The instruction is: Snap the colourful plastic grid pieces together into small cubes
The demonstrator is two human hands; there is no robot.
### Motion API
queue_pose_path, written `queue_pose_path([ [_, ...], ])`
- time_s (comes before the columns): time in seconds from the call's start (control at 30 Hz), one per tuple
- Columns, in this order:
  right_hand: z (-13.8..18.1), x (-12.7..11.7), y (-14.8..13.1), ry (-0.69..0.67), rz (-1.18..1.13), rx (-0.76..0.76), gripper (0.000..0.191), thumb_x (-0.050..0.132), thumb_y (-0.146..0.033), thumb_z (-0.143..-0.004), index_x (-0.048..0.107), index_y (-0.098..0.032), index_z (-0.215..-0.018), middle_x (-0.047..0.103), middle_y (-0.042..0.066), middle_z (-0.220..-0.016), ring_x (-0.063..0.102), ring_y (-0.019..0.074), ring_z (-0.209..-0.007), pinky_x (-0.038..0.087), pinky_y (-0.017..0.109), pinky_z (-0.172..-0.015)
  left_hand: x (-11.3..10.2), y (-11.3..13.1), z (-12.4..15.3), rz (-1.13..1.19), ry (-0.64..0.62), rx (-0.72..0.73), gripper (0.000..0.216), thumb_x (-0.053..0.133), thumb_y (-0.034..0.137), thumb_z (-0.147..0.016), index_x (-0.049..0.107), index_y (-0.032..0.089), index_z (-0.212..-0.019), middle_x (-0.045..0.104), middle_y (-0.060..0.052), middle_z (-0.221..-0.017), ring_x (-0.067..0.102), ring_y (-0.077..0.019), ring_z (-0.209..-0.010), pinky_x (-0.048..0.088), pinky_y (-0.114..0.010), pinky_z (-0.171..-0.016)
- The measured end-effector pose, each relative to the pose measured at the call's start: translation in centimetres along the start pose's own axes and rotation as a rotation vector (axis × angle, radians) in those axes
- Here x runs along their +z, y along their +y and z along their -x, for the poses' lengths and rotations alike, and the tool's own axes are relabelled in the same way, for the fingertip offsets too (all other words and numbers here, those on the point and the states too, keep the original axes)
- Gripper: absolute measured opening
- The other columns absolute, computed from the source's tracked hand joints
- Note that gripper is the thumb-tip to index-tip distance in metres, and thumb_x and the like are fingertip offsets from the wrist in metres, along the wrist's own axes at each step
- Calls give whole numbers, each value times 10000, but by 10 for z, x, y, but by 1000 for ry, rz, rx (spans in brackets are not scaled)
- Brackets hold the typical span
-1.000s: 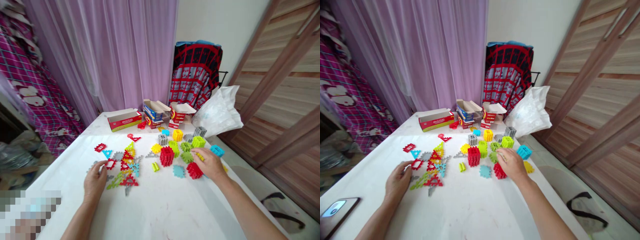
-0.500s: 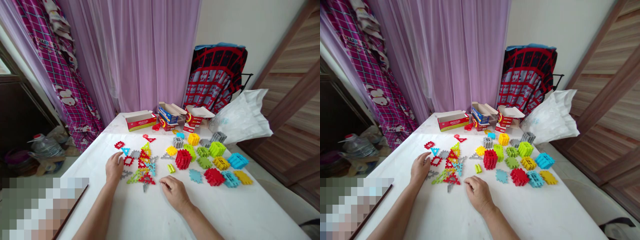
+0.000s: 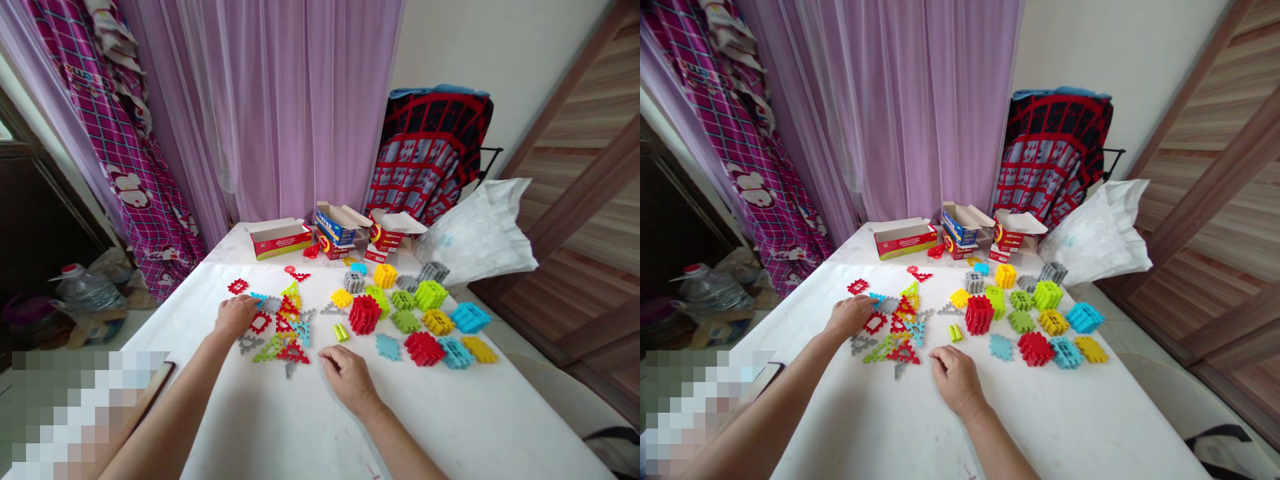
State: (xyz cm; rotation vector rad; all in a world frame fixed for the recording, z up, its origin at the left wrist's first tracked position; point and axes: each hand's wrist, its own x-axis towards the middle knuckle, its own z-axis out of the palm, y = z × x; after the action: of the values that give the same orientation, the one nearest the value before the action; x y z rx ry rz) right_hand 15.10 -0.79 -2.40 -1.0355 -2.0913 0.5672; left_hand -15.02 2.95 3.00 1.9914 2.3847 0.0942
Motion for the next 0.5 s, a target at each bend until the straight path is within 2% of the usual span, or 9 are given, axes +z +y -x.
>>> queue_pose_path([
  [0.17, 0, -1, -2, -6, -17, 9, 234, 467, -142, -828, 689, -201, -874, 714, 48, -828, 664, 177, -787, 481, 269, -729, -18, 0, -4, -84, -59, 26, 380, 534, 203, -833, 678, 341, -1157, 657, -78, -1199, 598, -285, -1116, 417, -427, -934],
  [0.33, -2, -1, -3, -3, -35, 19, 231, 474, -143, -822, 694, -202, -863, 717, 47, -826, 663, 173, -786, 475, 263, -733, -27, -5, -3, -110, -21, 37, 218, 567, 285, -841, 727, 270, -988, 636, -91, -1165, 577, -290, -1120, 424, -415, -931],
  [0.4, -2, -1, -3, -4, -31, 22, 234, 474, -142, -820, 696, -204, -864, 720, 47, -828, 663, 173, -786, 474, 262, -732, -27, -5, -1, -101, 0, 29, 223, 560, 320, -851, 716, 238, -987, 636, -107, -1166, 579, -300, -1114, 438, -423, -917],
  [0.5, -2, -1, -2, -10, -22, 29, 237, 476, -138, -817, 699, -204, -864, 722, 47, -828, 662, 173, -778, 472, 264, -726, -26, 4, 2, -72, 40, 46, 291, 534, 341, -869, 681, 218, -1088, 624, -130, -1223, 571, -318, -1141, 442, -445, -925],
])
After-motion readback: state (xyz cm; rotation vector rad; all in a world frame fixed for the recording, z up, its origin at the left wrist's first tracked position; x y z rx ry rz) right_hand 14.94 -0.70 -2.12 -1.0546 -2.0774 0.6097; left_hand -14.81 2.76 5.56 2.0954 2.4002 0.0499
